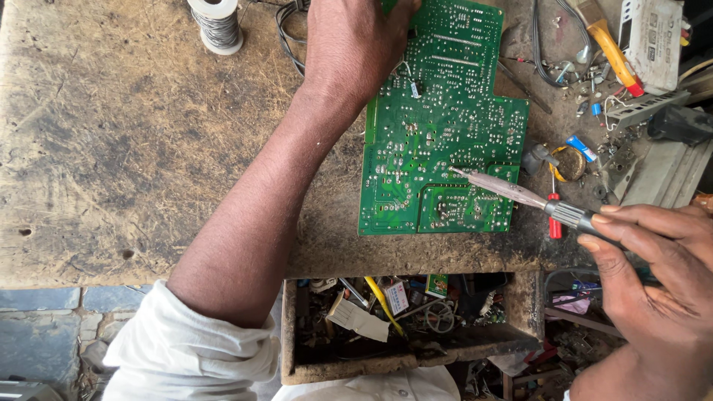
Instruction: The person applies flux to a green circuit board with a small brush, then uses a soldering iron and solder wire to tin several through-holes. The person repeatedly dips the brush into a small container of flux and applies it to different areas before soldering. The board is held in place on a cluttered workbench.
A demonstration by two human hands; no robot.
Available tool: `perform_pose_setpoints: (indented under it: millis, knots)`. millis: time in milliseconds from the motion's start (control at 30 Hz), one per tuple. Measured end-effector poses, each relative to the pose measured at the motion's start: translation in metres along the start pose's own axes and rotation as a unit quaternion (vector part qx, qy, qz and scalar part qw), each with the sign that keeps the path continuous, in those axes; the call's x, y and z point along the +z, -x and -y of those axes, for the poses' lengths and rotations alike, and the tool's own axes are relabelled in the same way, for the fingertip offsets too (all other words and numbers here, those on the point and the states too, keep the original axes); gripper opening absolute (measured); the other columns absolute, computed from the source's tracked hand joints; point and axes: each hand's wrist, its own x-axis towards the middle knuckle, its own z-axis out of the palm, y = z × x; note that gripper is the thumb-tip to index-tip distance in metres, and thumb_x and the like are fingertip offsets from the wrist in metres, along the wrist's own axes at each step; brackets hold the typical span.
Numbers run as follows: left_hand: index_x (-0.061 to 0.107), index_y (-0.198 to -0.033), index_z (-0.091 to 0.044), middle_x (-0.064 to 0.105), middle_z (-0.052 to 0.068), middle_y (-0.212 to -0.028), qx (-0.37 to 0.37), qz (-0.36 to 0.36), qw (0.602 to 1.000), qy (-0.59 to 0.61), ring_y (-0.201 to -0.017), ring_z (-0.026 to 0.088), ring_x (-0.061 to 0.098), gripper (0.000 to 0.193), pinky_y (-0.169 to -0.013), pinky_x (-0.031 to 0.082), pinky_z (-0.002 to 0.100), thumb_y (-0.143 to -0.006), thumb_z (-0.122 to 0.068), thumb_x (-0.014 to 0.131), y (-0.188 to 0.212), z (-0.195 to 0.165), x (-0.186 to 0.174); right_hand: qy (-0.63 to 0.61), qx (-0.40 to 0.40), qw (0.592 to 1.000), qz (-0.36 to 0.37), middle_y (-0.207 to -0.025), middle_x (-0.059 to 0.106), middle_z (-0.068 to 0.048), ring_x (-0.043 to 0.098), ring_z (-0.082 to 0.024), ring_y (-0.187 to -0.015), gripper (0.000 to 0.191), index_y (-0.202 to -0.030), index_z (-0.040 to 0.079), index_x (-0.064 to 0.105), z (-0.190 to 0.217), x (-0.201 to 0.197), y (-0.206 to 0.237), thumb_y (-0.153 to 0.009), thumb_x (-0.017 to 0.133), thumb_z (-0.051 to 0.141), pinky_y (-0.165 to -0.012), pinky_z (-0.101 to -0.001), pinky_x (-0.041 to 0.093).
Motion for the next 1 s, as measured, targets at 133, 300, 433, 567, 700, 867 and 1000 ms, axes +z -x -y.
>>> perform_pose_setpoints:
  millis: [133, 300, 433, 567, 700, 867, 1000]
  knots:
    - [0.075, -0.099, -0.008, 0.073, 0.013, -0.076, -0.008, 0.009, 1.000, 0.001, -0.065, 0.028, 0.073, 0.015, -0.056, 0.057, 0.041, -0.096, -0.021, 0.080, 0.0000, 0.0002, -0.0008, -0.005, 0.013, 1.000, -0.004, -0.114, 0.073, -0.016, 0.066, -0.021, -0.098, 0.023, -0.114, -0.003, 0.072, 0.0016, 0.0023, 0.0005, -0.098, 0.087, -0.006, -0.084, -0.0269, 0.049]
    - [0.075, -0.098, -0.008, 0.073, 0.013, -0.076, -0.010, 0.008, 1.000, 0.004, -0.066, 0.028, 0.073, 0.016, -0.056, 0.057, 0.041, -0.095, -0.022, 0.080, -0.0002, -0.0008, -0.0012, -0.009, 0.016, 1.000, -0.003, -0.114, 0.073, -0.017, 0.066, -0.022, -0.097, 0.023, -0.113, -0.003, 0.072, 0.0031, 0.0010, 0.0009, -0.096, 0.087, -0.006, -0.084, -0.0275, 0.051]
    - [0.075, -0.097, -0.007, 0.073, 0.013, -0.076, -0.012, 0.002, 1.000, 0.006, -0.066, 0.029, 0.073, 0.017, -0.058, 0.057, 0.042, -0.094, -0.023, 0.080, -0.0005, -0.0014, -0.0010, -0.007, 0.016, 1.000, -0.003, -0.113, 0.072, -0.017, 0.066, -0.022, -0.097, 0.023, -0.114, -0.004, 0.071, 0.0035, 0.0003, 0.0004, -0.096, 0.087, -0.007, -0.084, -0.0274, 0.051]
    - [0.075, -0.098, -0.007, 0.073, 0.013, -0.076, -0.016, 0.009, 1.000, 0.009, -0.066, 0.028, 0.073, 0.016, -0.057, 0.057, 0.041, -0.095, -0.023, 0.079, 0.0002, -0.0012, -0.0012, -0.013, 0.009, 1.000, 0.001, -0.113, 0.072, -0.017, 0.069, -0.023, -0.100, 0.023, -0.114, -0.004, 0.071, 0.0023, 0.0005, -0.0007, -0.095, 0.085, -0.006, -0.085, -0.0278, 0.052]
    - [0.075, -0.098, -0.007, 0.073, 0.013, -0.076, -0.013, 0.009, 1.000, 0.006, -0.066, 0.029, 0.073, 0.017, -0.057, 0.057, 0.042, -0.095, -0.023, 0.080, 0.0005, -0.0005, -0.0012, 0.004, 0.012, 1.000, 0.008, -0.114, 0.073, -0.017, 0.066, -0.021, -0.097, 0.024, -0.114, -0.003, 0.072, 0.0025, -0.0011, 0.0010, -0.097, 0.089, -0.006, -0.085, -0.0275, 0.051]
    - [0.075, -0.098, -0.008, 0.073, 0.013, -0.077, -0.011, 0.006, 1.000, 0.004, -0.068, 0.030, 0.073, 0.016, -0.059, 0.057, 0.043, -0.095, -0.023, 0.080, 0.0010, 0.0002, -0.0014, -0.008, 0.007, 1.000, 0.003, -0.113, 0.072, -0.017, 0.066, -0.021, -0.097, 0.024, -0.114, -0.003, 0.072, 0.0007, -0.0004, 0.0015, -0.095, 0.086, -0.005, -0.085, -0.0277, 0.050]
    - [0.075, -0.099, -0.009, 0.074, 0.013, -0.079, -0.008, 0.002, 1.000, 0.000, -0.069, 0.030, 0.073, 0.016, -0.060, 0.057, 0.043, -0.094, -0.023, 0.080, 0.0011, 0.0002, -0.0010, -0.017, 0.007, 1.000, -0.003, -0.114, 0.072, -0.017, 0.066, -0.022, -0.097, 0.025, -0.116, -0.004, 0.071, 0.0006, 0.0003, 0.0021, -0.095, 0.087, -0.006, -0.085, -0.0281, 0.049]
